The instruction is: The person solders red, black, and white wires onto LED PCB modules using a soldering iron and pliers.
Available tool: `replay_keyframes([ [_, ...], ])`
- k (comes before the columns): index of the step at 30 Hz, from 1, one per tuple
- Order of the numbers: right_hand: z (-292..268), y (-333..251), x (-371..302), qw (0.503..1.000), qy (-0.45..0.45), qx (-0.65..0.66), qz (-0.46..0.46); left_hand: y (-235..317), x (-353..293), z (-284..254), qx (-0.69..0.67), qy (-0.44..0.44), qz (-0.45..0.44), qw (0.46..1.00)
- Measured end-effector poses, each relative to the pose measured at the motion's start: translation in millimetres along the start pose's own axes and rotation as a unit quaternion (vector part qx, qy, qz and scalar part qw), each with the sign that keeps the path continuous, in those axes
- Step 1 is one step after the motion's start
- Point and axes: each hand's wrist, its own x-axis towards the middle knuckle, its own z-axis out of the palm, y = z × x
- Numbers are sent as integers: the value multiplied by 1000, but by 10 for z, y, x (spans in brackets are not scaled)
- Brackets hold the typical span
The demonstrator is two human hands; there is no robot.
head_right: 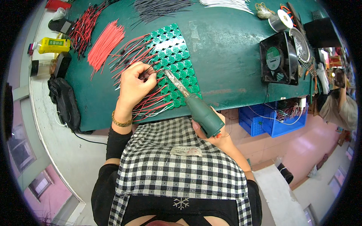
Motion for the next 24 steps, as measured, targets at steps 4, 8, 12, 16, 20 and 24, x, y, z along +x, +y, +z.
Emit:
replay_keyframes([
  [4, -41, 138, -32, 999, -18, -34, -17, 10, 15, -1, 8, -1, 1, 1000],
  [8, -45, 151, -73, 1000, 17, 9, -25, 3, 14, -5, 18, 3, 18, 1000],
  [12, -4, 10, -18, 996, 54, 70, 3, -19, 11, 11, 16, 0, 4, 1000],
  [16, -6, -29, -31, 995, 39, 94, 14, -12, 7, 6, 7, 4, 10, 1000],
  [20, -1, -49, -34, 994, 46, 99, 19, -12, 14, -19, 19, -4, 13, 1000],
  [24, 13, -14, -27, 993, 57, 101, 15, -37, 10, -97, 33, -36, 14, 999],
])
